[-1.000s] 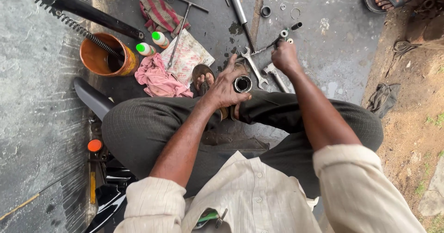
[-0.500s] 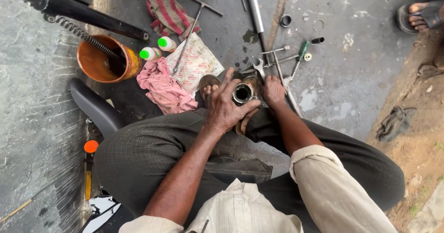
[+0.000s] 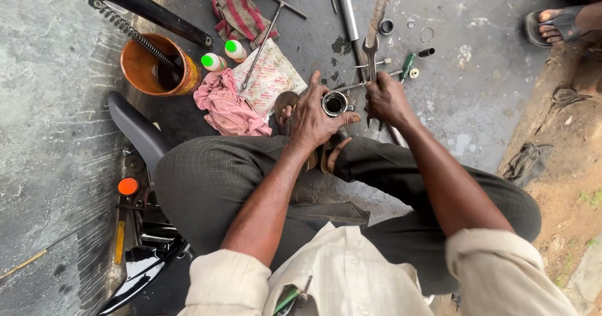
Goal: The recorder is disassembling and cleaning a motorcycle's front shock absorbers (forks) using various tools.
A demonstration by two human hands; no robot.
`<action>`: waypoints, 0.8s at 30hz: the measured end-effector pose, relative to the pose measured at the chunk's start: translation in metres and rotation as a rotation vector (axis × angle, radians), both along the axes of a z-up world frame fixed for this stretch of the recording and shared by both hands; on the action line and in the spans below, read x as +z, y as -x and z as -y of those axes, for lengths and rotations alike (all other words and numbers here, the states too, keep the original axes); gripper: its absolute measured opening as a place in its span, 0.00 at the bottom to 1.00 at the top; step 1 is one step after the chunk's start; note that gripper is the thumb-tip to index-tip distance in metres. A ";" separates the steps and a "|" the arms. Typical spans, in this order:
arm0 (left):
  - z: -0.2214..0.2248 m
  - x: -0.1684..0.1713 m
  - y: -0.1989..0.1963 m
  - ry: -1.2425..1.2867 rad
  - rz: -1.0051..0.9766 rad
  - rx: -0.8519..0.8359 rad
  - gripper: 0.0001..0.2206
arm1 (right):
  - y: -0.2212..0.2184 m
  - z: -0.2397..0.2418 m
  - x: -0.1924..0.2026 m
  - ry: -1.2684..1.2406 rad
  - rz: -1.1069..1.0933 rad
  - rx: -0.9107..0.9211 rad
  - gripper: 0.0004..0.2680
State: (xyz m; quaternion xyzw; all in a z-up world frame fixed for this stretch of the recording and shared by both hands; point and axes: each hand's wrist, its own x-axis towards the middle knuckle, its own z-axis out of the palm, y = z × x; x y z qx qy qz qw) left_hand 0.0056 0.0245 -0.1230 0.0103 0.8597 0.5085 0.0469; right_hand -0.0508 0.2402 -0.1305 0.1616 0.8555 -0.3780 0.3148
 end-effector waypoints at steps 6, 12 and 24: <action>0.001 -0.022 -0.005 -0.049 0.000 -0.008 0.53 | -0.085 0.008 0.126 0.063 -0.127 0.296 0.09; 0.006 -0.039 -0.013 -0.042 -0.065 -0.070 0.53 | -0.102 0.033 0.150 -0.233 -0.196 0.614 0.10; 0.008 -0.028 -0.010 -0.092 -0.002 -0.080 0.65 | -0.068 0.075 0.207 -0.611 0.067 0.792 0.17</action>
